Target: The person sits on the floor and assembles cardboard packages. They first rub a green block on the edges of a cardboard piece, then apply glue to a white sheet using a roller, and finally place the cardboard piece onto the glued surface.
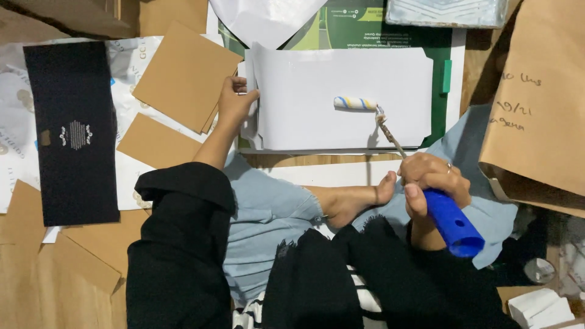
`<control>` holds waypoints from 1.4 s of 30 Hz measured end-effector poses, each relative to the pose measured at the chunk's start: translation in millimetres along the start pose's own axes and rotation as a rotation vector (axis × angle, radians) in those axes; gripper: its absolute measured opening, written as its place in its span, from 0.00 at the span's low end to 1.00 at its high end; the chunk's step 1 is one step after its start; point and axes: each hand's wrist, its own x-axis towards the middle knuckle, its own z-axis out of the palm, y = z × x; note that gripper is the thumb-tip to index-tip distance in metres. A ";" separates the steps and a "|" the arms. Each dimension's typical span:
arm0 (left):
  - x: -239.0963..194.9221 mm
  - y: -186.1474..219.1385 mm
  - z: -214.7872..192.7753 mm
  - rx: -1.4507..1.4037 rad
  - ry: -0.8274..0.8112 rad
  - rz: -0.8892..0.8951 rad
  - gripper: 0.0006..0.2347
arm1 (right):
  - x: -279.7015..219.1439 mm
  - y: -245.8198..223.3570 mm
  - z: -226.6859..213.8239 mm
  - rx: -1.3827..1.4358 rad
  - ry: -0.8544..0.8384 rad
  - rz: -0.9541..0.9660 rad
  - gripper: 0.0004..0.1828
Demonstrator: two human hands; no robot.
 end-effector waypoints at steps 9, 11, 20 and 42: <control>-23.4 31.3 -8.7 0.292 -0.033 -0.123 0.29 | 21.3 50.0 1.1 0.043 0.014 -0.083 0.14; -19.1 29.5 -8.4 0.291 -0.032 -0.124 0.26 | 21.7 52.9 -2.6 0.043 0.015 -0.085 0.13; 27.3 -56.9 -5.4 0.371 -0.031 -0.236 0.19 | 12.4 39.2 3.0 0.020 0.041 -0.068 0.13; -31.9 62.3 -33.2 -0.377 -0.293 -0.275 0.13 | 12.6 35.7 10.2 -0.169 0.094 -0.034 0.08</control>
